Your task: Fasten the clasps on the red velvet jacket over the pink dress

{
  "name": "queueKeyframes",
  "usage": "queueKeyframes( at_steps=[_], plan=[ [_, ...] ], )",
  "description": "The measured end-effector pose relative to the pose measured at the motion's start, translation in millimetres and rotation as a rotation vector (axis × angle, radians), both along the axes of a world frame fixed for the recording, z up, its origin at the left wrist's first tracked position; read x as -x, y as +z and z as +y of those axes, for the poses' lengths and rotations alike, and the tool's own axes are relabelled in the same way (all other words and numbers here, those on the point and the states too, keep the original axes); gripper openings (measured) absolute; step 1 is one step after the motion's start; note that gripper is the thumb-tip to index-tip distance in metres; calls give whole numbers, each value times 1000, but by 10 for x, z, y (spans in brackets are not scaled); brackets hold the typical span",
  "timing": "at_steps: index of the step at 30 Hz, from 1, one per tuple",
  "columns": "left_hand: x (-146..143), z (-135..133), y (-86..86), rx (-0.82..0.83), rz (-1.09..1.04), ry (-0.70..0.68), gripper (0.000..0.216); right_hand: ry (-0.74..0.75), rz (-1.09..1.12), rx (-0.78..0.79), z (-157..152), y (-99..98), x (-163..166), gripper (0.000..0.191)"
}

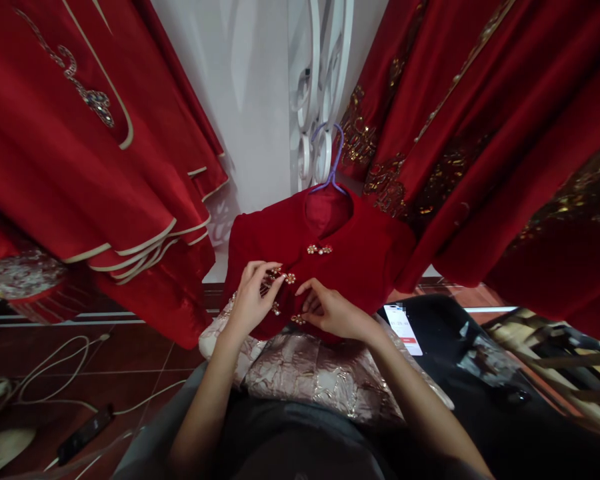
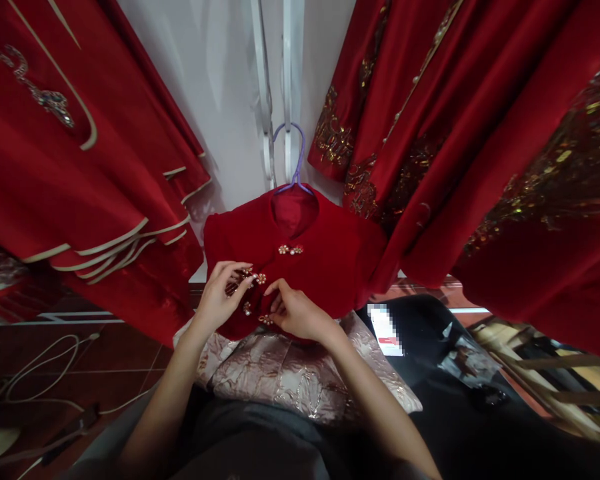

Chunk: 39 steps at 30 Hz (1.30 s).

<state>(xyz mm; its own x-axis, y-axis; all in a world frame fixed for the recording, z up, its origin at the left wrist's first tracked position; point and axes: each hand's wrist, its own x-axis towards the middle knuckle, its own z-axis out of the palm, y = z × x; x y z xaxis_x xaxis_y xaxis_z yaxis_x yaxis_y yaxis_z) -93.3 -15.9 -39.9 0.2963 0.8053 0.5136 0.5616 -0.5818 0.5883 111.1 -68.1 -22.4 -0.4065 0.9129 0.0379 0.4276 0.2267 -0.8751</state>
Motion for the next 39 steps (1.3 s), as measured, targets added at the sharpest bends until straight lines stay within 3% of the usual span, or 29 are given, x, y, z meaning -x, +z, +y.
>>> queueKeyframes(
  at_steps=[3, 6, 14, 20, 27, 32, 36, 39],
  plan=[
    [20, 75, 105, -175, 254, -3, 24, 42, -28, 5, -54, 103, -71, 35],
    [46, 140, 173, -245, 410, -31, 19, 53, -39, -2, -83, 144, -87, 35],
    [-69, 172, 271, -363, 466, -139, 15, 55, -12, -12, -85, 168, -137, 34],
    [-116, 252, 166, -493, 547, -92, 20, 56, 9, -3, -103, 204, -185, 34],
    [-46, 333, 32, -607, 496, -102, 20, 44, 16, 1, -99, 236, -176, 33],
    [-21, 318, -101, -697, 353, -34, 27, 39, 32, 0, -97, 212, -174, 31],
    [-62, 290, -139, -633, 260, -24, 25, 42, 25, -2, -108, 232, -197, 30],
    [-165, 294, -27, -526, 236, -27, 22, 75, -3, -3, -129, 285, -238, 27]
  ],
)
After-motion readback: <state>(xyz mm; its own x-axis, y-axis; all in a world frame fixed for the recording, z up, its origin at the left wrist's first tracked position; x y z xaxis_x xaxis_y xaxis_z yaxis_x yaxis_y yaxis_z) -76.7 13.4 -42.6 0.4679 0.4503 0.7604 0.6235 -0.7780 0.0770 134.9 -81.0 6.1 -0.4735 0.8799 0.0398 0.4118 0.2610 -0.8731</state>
